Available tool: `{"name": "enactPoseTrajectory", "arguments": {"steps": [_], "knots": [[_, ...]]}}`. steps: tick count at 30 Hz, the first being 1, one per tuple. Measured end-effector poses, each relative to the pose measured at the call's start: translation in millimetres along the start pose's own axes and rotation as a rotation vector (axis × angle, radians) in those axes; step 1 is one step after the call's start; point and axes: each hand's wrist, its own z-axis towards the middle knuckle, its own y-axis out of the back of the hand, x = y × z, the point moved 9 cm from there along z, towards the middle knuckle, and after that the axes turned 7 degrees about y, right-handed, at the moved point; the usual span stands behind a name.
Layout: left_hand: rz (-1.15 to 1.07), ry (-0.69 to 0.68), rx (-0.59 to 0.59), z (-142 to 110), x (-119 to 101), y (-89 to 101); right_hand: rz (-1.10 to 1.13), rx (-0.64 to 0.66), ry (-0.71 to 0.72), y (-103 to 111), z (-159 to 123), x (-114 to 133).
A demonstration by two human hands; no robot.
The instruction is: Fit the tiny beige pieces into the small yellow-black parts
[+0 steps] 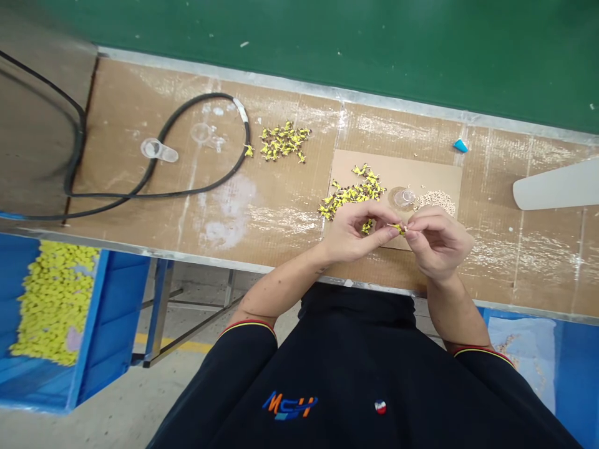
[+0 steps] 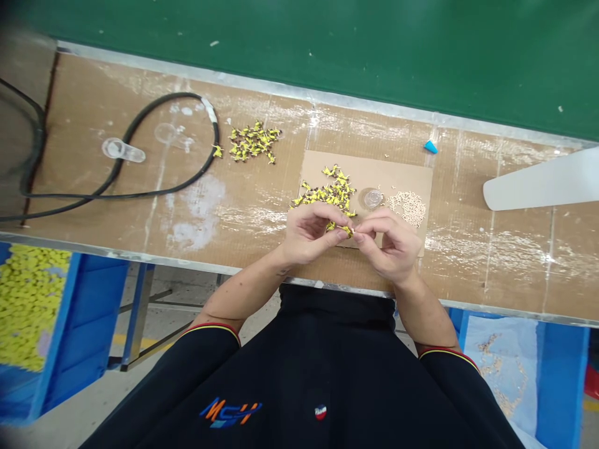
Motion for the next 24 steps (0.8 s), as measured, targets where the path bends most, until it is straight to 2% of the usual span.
{"name": "enactPoseTrajectory", "arguments": {"steps": [16, 24], "knots": [[0.020, -0.083, 0.026, 2.0, -5.0, 0.6, 0.004, 0.040, -0.007, -3.4, 3.5, 2.6], [0.058, -0.090, 0.048, 3.2, -7.8, 0.7, 0.045, 0.079, -0.121, -4.3, 2.4, -4.8]]}}
